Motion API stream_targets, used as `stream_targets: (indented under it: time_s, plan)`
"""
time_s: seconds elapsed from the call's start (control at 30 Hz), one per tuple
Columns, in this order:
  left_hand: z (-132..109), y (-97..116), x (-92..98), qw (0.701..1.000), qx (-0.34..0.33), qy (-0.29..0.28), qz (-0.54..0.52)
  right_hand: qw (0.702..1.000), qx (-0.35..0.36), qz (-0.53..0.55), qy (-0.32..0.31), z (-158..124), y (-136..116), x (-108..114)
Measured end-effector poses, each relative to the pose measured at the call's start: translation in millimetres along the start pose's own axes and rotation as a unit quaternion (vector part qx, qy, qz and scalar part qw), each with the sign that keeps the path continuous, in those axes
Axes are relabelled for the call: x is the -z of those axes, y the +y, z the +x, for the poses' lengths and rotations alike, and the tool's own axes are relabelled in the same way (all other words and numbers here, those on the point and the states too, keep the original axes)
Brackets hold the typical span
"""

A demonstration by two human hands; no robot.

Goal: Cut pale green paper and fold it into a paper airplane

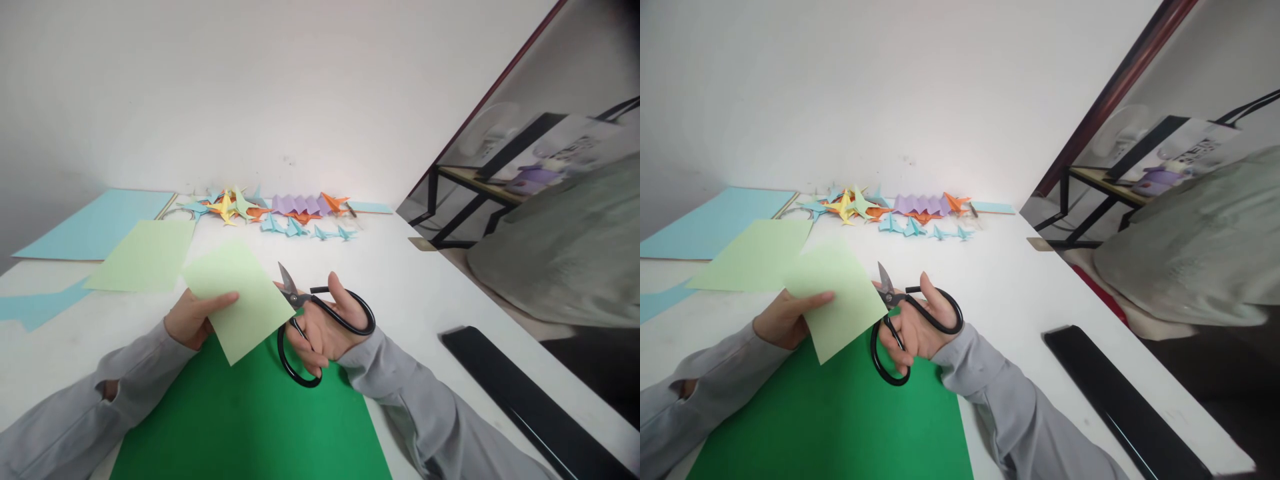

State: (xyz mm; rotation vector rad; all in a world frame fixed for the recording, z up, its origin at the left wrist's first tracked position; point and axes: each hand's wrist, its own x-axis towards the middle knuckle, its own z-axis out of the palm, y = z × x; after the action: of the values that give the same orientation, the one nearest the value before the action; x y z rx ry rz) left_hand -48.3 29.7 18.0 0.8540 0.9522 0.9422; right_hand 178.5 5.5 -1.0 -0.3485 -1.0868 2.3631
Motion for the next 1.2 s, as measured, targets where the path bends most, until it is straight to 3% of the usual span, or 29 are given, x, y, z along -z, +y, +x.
stream_targets:
  time_s: [0.17, 0.53, 1.0, 1.2]
  plan:
    - [0.3, 1.7, -1.9, 1.000, 0.001, 0.017, -0.024, 1.000, 0.011, 0.005, -0.015, 0.0, 1.6, 0.4]
    - [-0.7, 1.0, -3.3, 0.995, 0.058, -0.058, -0.052, 1.000, 0.000, -0.012, 0.014, 1.0, 1.9, -3.7]
    - [-1.6, 3.6, -5.8, 0.998, 0.031, -0.027, -0.038, 0.998, 0.026, -0.004, 0.054, 4.9, 1.0, -7.4]
    - [-1.8, 1.7, -4.0, 0.998, 0.009, -0.038, -0.044, 0.999, 0.019, 0.018, -0.032, 0.8, 3.6, -0.3]
